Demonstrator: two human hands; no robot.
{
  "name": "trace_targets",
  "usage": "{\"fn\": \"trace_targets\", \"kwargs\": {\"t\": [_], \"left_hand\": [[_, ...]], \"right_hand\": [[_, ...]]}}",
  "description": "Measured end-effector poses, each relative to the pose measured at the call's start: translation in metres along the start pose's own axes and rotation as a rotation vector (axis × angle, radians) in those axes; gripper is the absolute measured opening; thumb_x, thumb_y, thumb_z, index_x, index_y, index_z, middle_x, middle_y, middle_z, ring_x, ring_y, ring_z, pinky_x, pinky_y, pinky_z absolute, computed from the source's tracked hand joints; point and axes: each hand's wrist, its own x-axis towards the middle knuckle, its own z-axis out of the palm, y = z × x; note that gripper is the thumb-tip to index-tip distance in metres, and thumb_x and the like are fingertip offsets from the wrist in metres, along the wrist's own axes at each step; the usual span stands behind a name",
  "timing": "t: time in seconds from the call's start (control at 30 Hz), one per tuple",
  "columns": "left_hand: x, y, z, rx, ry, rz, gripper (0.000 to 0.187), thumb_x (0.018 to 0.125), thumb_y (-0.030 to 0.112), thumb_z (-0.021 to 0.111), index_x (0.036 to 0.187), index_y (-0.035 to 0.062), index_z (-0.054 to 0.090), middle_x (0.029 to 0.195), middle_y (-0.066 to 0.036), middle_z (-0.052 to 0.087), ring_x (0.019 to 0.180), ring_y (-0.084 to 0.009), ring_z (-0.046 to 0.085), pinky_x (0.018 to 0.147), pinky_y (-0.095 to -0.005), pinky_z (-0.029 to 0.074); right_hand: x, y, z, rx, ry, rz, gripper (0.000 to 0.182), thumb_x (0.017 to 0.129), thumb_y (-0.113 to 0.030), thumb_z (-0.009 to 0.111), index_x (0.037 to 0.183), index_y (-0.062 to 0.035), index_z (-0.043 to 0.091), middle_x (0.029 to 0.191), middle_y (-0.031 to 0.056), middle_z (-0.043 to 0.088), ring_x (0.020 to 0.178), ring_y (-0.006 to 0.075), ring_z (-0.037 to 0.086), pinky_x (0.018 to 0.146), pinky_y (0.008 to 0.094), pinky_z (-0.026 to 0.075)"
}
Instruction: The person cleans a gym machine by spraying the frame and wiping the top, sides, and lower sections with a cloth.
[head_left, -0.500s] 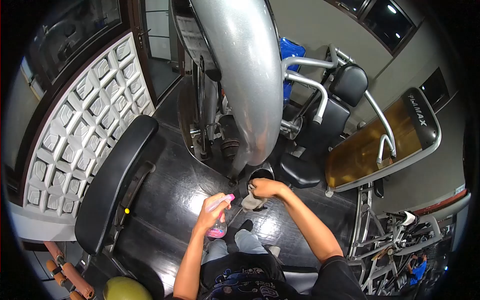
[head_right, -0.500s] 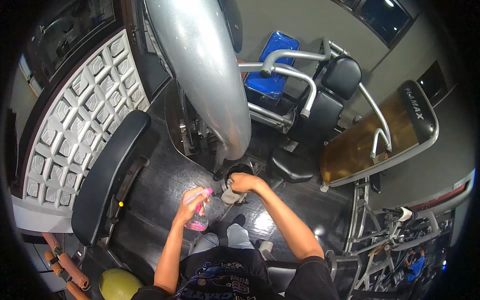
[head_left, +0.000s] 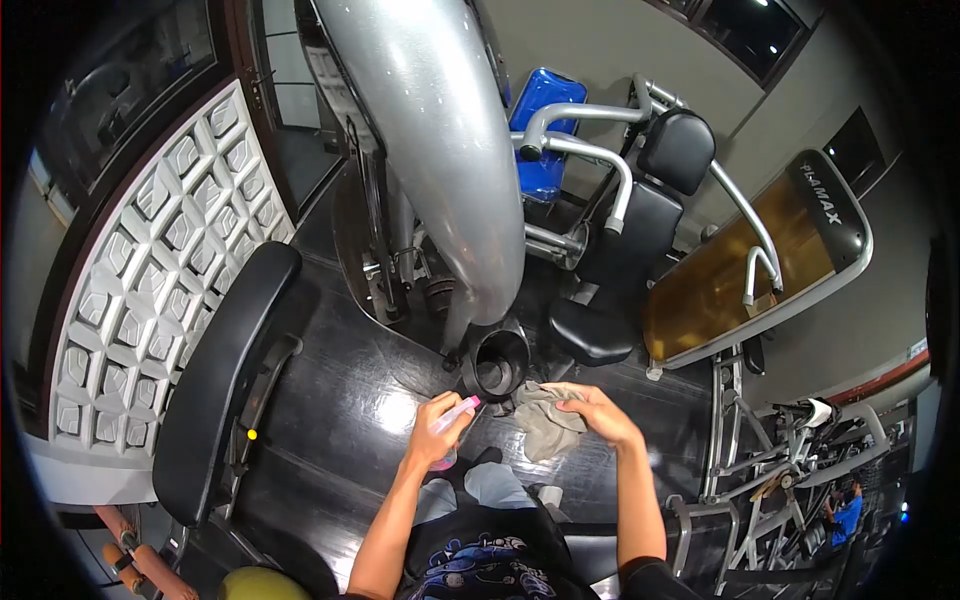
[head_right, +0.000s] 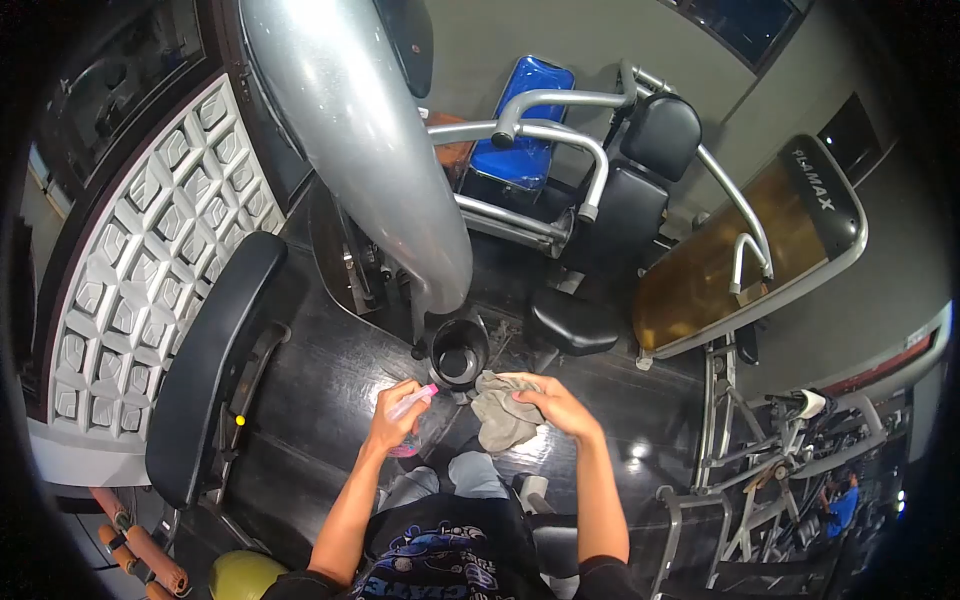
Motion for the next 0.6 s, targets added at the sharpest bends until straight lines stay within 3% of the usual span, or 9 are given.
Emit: {"fn": "trace_targets", "kwargs": {"t": [0.07,0.13,0.27,0.33,0.4,0.47,0.5,0.53,0.6], "left_hand": [[0.002,-0.015,0.004,0.196,0.071,0.175,0.017,0.083,0.012,0.068,0.076,-0.0011,0.061,0.067,-0.010,0.054,0.055,-0.0197,0.057,0.053,-0.0329,0.040],[0.001,-0.012,0.006,0.214,0.083,0.171,0.017,0.082,0.011,0.068,0.076,-0.0014,0.060,0.067,-0.011,0.053,0.057,-0.0229,0.057,0.055,-0.0344,0.040],[0.001,-0.013,0.009,0.237,0.113,0.172,0.017,0.080,0.010,0.067,0.074,-0.0018,0.057,0.067,-0.014,0.054,0.058,-0.0280,0.055,0.056,-0.0355,0.040],[0.000,-0.012,0.011,0.238,0.139,0.178,0.017,0.081,0.010,0.067,0.074,-0.0020,0.057,0.066,-0.014,0.053,0.058,-0.0265,0.056,0.056,-0.0355,0.039],[-0.003,-0.012,0.010,0.244,0.160,0.185,0.017,0.081,0.010,0.066,0.074,-0.0022,0.057,0.066,-0.013,0.052,0.059,-0.0249,0.056,0.057,-0.0355,0.039],[-0.006,-0.017,0.008,0.206,0.177,0.140,0.020,0.084,0.012,0.066,0.073,-0.0020,0.057,0.065,-0.010,0.052,0.054,-0.0198,0.056,0.053,-0.0339,0.039],[-0.009,-0.013,0.008,0.215,0.179,0.139,0.020,0.084,0.012,0.066,0.073,-0.0020,0.057,0.065,-0.010,0.052,0.054,-0.0198,0.056,0.053,-0.0339,0.039],[-0.012,-0.008,0.008,0.168,0.200,0.104,0.021,0.086,0.012,0.065,0.072,-0.0016,0.057,0.065,-0.009,0.052,0.051,-0.0173,0.055,0.050,-0.0326,0.039],[-0.017,-0.004,0.007,0.126,0.230,0.065,0.023,0.087,0.013,0.064,0.072,-0.0011,0.056,0.065,-0.007,0.052,0.048,-0.0148,0.055,0.047,-0.0314,0.039]], "right_hand": [[-0.006,0.019,0.011,0.217,0.133,0.068,0.046,0.086,-0.005,0.056,0.132,0.0011,0.059,0.125,0.0102,0.066,0.114,0.0173,0.060,0.104,0.0285,0.042],[-0.006,0.034,0.022,0.320,0.169,0.051,0.045,0.085,-0.005,0.056,0.130,0.0007,0.060,0.123,0.0091,0.066,0.114,0.0170,0.060,0.103,0.0289,0.042],[-0.004,0.040,0.043,0.233,0.219,-0.090,0.042,0.084,-0.004,0.059,0.126,0.0002,0.061,0.119,0.0085,0.067,0.112,0.0167,0.061,0.101,0.0289,0.043],[-0.006,0.033,0.054,0.052,0.241,-0.282,0.041,0.082,-0.003,0.065,0.122,-0.0015,0.063,0.114,0.0077,0.068,0.110,0.0151,0.060,0.099,0.0289,0.045],[0.000,0.024,0.062,-0.035,0.249,-0.290,0.044,0.078,-0.003,0.069,0.121,-0.0062,0.064,0.113,0.0091,0.069,0.107,0.0187,0.064,0.096,0.0308,0.048],[0.013,0.019,0.069,-0.512,0.185,-0.523,0.045,0.076,-0.005,0.071,0.121,-0.0114,0.066,0.112,0.0086,0.070,0.104,0.0257,0.066,0.093,0.0349,0.052],[0.022,0.019,0.074,-0.680,0.220,-0.711,0.045,0.072,-0.005,0.072,0.116,-0.0145,0.069,0.113,0.0060,0.069,0.098,0.0278,0.065,0.083,0.0364,0.056],[0.030,0.015,0.080,-0.673,0.218,-0.717,0.045,0.072,-0.005,0.072,0.116,-0.0145,0.069,0.113,0.0060,0.069,0.098,0.0278,0.065,0.083,0.0364,0.056],[0.042,0.008,0.089,-1.012,0.243,-0.726,0.042,0.071,-0.006,0.070,0.113,-0.0151,0.070,0.116,0.0023,0.067,0.095,0.0236,0.063,0.072,0.0352,0.057]]}}
